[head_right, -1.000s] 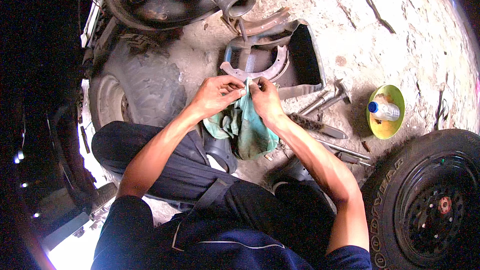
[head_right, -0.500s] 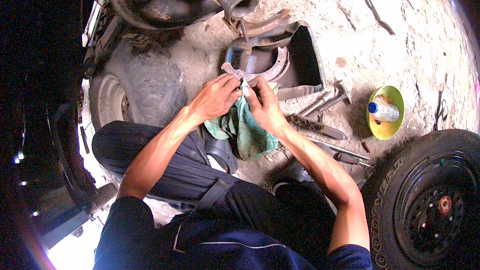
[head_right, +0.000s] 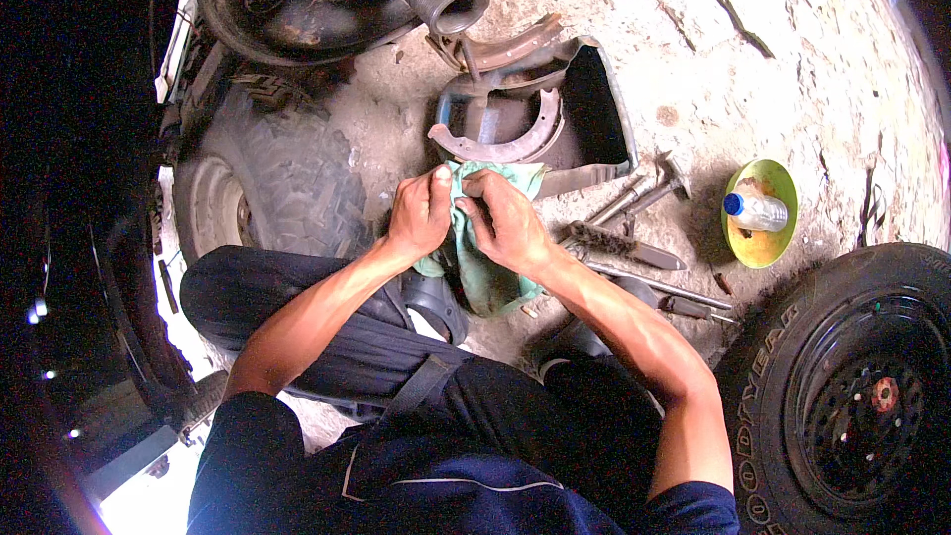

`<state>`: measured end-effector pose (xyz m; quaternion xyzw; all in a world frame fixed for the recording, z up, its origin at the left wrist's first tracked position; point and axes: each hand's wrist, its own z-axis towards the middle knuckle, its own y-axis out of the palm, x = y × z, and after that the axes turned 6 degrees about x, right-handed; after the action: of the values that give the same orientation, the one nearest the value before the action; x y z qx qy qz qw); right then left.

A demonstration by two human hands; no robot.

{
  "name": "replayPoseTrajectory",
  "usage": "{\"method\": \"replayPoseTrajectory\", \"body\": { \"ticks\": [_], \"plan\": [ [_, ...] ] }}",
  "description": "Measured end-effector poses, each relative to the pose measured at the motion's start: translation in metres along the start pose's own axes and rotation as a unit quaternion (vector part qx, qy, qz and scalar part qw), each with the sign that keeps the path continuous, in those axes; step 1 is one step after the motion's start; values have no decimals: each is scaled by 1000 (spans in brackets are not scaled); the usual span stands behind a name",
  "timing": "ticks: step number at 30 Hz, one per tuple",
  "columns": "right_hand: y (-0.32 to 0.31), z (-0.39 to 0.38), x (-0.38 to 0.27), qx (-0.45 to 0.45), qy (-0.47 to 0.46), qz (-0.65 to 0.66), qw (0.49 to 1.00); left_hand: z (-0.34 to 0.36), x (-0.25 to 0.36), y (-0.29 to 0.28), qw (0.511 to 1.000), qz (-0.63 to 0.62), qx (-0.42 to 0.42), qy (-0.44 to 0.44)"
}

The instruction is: The person cleans a mechanical part with a wire brush and a cloth, then applies a dark substance to it before installing it into a vehicle's brake assembly.

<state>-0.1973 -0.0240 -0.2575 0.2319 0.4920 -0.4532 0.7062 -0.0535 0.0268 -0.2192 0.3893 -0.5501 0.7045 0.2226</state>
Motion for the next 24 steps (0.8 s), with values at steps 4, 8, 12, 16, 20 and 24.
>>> {"method": "replayPoseTrajectory", "body": {
  "ticks": [4, 8, 12, 16, 20, 24],
  "plan": [
    [-16, 4, 20, -67, -140, -115, 981, 3, 10, 4, 977, -15, -58, -206],
    [-26, 8, 24, -127, -234, -189, 945, 7, 8, 3, 925, -45, -111, -361],
    [-13, 6, 12, -56, -82, -118, 988, 8, 7, 3, 947, -2, -78, -313],
    [14, 4, -6, 52, 267, 100, 957, 11, 3, 0, 996, 61, 20, -59],
    [16, 17, -2, 58, 457, 301, 835, 18, -5, -10, 975, 97, -3, 198],
    [11, 20, -6, 87, 443, 222, 864, 18, -2, -17, 974, 105, 30, 199]
  ]
}}
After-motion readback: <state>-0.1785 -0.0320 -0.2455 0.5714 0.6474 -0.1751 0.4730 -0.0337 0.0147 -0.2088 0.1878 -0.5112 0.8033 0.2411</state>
